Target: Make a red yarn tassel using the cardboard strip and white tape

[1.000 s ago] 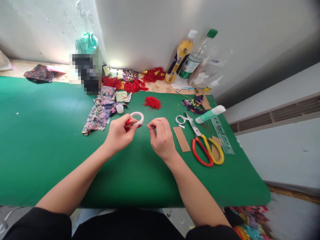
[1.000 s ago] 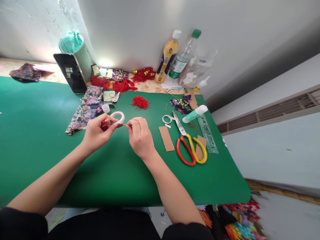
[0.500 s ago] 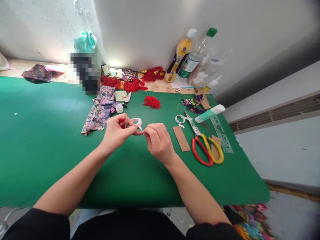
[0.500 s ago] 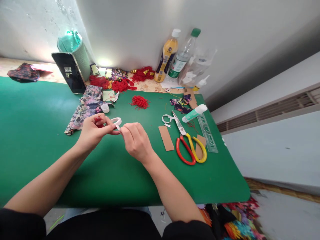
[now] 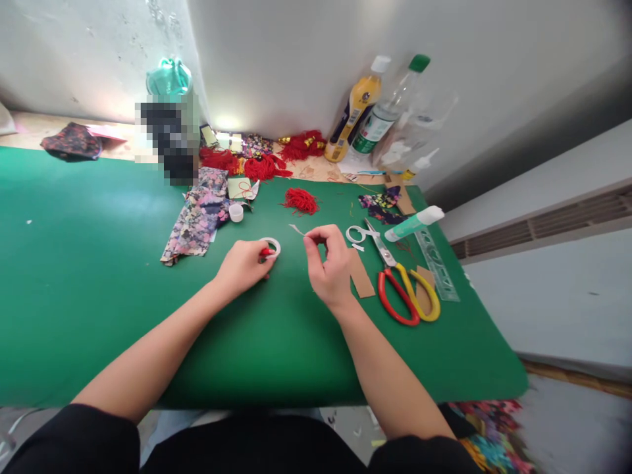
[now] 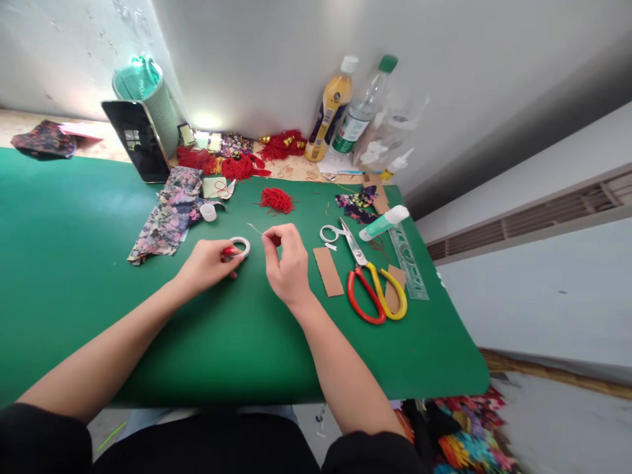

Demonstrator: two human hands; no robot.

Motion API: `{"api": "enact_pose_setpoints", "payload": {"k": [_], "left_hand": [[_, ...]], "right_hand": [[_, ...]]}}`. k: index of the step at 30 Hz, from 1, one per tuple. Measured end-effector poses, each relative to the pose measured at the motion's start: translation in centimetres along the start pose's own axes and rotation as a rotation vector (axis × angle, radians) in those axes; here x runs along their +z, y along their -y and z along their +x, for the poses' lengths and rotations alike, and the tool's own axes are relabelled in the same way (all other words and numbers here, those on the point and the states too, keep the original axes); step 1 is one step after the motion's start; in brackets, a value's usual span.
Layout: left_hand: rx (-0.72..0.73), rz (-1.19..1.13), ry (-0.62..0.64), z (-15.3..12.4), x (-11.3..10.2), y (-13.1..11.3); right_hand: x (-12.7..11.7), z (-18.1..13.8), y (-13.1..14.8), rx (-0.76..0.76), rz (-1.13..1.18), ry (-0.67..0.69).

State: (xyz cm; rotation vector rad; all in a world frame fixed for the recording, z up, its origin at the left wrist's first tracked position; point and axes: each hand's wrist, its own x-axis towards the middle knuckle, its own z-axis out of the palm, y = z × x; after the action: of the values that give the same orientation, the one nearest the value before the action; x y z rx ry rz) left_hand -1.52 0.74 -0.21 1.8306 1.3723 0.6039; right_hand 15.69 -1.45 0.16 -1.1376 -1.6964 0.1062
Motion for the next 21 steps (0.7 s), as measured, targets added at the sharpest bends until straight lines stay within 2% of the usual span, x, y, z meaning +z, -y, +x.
{"api": "enact_pose_setpoints", "payload": {"k": [3,7,9,14,21], "left_hand": [[0.095,0.151,-0.035,0.2,0.5,0.5],[0.198,0.098,-0.210,0.2,0.2,0.5],[0.216,0.079,-0.254,-0.1,0.2,0.3],[0.268,-0.010,-0.213,-0.9,0.8,-0.5],[0.326,0.036,-0.155,-1.3,1.4,-1.0]], "right_hand": [[0.1,0.1,-0.2,0.047,0.021,0.029],[0.1,0.0,0.3,0.146,0.124,0.087],[0.1,-0.2,0.6,0.234,0.234,0.109],[0.5,-0.7,1.0,0.343,0.460,0.143],[0.7,-0.9,1.5,0.355,0.469,0.084]]}}
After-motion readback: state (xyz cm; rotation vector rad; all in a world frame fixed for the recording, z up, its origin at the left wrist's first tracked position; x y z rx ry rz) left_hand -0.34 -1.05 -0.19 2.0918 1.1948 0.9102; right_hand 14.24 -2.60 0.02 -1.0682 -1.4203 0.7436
